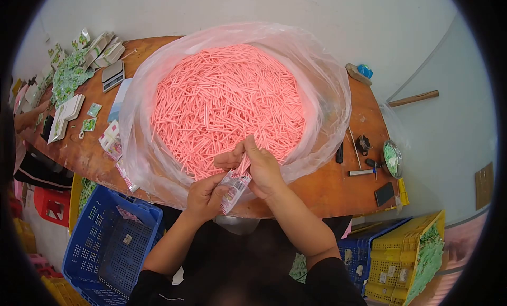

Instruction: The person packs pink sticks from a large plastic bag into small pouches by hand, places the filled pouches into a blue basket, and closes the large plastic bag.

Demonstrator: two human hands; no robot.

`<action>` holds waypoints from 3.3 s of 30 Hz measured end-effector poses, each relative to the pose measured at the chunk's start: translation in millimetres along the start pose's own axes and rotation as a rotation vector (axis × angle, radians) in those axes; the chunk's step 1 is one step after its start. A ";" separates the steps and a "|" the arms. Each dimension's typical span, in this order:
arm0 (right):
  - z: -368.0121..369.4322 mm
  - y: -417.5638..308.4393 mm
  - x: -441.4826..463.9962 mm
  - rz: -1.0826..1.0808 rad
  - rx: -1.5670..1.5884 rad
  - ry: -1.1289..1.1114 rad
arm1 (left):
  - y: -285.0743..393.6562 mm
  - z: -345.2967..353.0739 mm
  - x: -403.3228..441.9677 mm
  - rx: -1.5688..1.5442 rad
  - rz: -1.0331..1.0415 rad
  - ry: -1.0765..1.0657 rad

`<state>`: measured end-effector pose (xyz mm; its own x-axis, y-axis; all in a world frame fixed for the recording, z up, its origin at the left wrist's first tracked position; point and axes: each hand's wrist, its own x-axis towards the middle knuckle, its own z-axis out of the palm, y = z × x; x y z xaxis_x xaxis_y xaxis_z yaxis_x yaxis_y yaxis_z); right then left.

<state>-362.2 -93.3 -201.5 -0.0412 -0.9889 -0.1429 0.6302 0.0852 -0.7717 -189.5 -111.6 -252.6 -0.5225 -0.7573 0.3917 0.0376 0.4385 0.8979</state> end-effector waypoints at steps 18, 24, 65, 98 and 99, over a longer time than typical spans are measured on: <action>3.1 10.5 -8.5 -0.228 -0.388 -0.138 | -9.5 6.3 -5.1 -0.086 -0.093 0.075; 2.7 14.9 -4.5 -0.372 -0.608 -0.205 | -4.6 7.1 -0.9 -0.153 -0.128 0.127; -63.9 16.8 -56.1 -0.476 -0.972 0.149 | 7.4 -202.5 -144.1 0.004 -0.416 0.763; -19.1 3.3 -24.8 -0.612 -1.383 0.228 | -395.6 -309.8 -401.7 0.638 -1.054 0.629; -15.1 -1.7 -20.1 -0.597 -1.470 0.226 | -357.3 -308.3 -369.2 0.484 -0.951 0.745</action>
<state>-374.1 -71.8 -206.7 -0.1890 -0.8960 0.4019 -0.7700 -0.1188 -0.6269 252.6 -137.9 -656.2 0.4267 -0.8827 -0.1971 -0.4749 -0.4041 0.7818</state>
